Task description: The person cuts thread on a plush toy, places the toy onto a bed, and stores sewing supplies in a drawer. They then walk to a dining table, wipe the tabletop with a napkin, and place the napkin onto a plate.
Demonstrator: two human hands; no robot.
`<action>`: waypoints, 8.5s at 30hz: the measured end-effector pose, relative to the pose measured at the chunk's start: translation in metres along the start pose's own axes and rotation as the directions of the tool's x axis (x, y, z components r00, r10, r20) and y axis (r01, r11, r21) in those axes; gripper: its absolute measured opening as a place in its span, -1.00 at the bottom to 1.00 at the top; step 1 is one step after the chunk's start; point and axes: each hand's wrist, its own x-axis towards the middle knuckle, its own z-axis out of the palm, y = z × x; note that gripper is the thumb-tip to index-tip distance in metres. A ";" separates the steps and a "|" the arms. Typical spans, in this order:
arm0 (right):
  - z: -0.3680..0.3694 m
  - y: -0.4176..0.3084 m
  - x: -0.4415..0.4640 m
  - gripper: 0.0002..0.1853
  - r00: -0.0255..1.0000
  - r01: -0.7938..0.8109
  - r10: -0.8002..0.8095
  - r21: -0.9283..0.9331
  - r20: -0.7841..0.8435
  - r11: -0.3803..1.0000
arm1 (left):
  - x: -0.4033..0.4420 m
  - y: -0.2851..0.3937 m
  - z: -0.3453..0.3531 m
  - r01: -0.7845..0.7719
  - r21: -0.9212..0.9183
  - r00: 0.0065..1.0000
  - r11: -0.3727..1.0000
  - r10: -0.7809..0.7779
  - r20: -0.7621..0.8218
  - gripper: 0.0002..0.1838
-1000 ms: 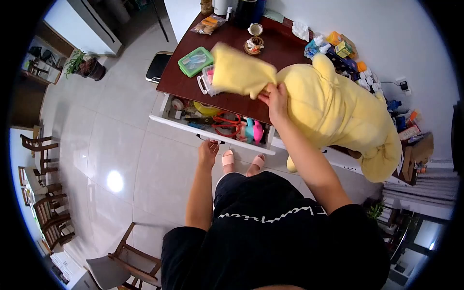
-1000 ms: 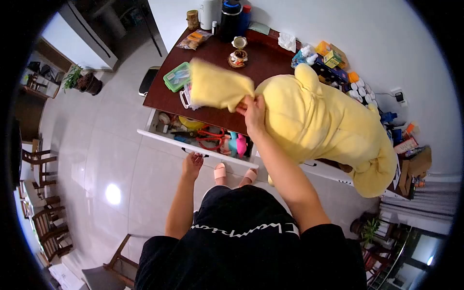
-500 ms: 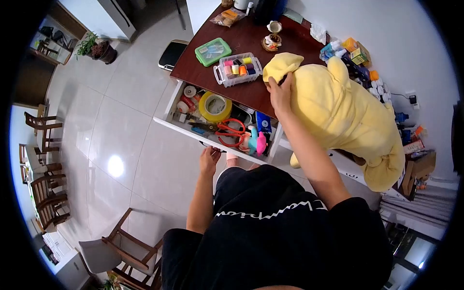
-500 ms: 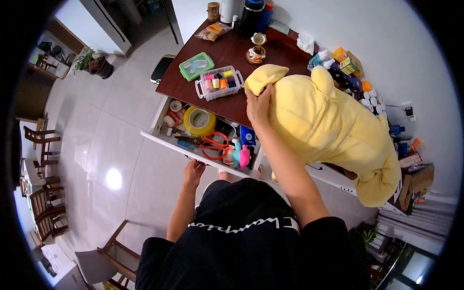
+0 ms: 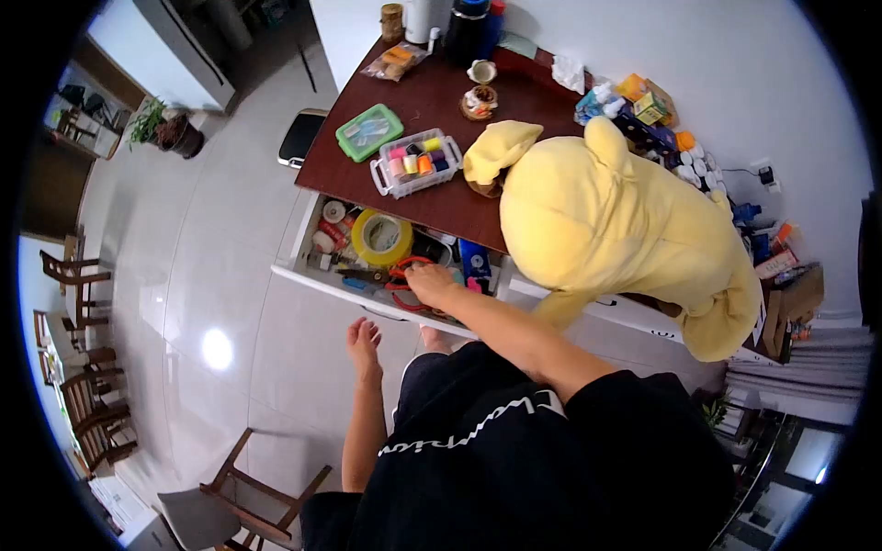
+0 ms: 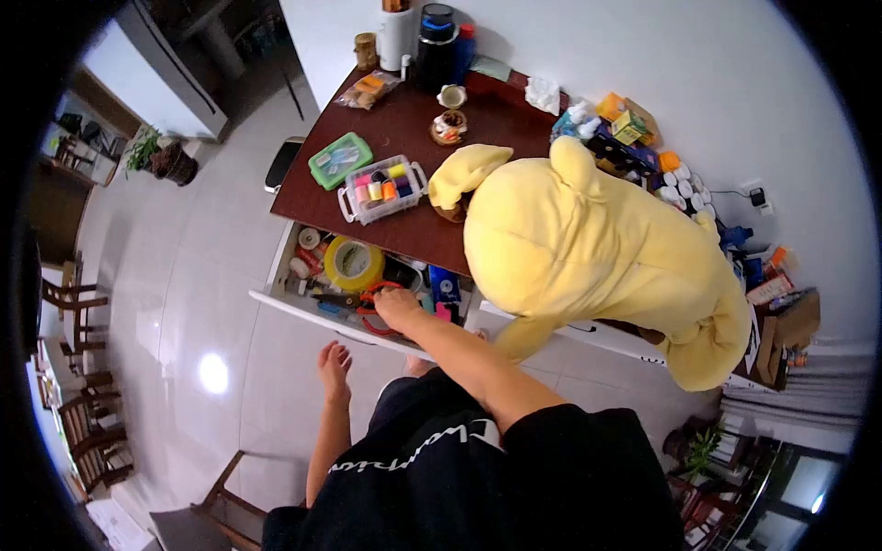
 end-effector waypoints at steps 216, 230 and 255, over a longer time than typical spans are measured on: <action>-0.250 0.158 -0.289 -0.73 0.596 0.220 0.313 0.526 -0.739 0.821 | -0.228 0.129 0.314 -0.597 0.055 0.620 0.800 0.417 0.665 -0.85; -0.337 0.052 -0.329 -0.38 0.287 0.169 -0.870 0.915 -0.402 -0.367 | -0.201 0.164 0.327 -0.683 0.092 0.483 0.724 0.354 0.801 -0.90; -0.293 0.149 -0.245 -0.80 0.937 0.019 0.286 0.844 -0.203 0.536 | -0.193 0.176 0.317 -0.903 0.044 0.259 0.428 0.460 0.850 -0.91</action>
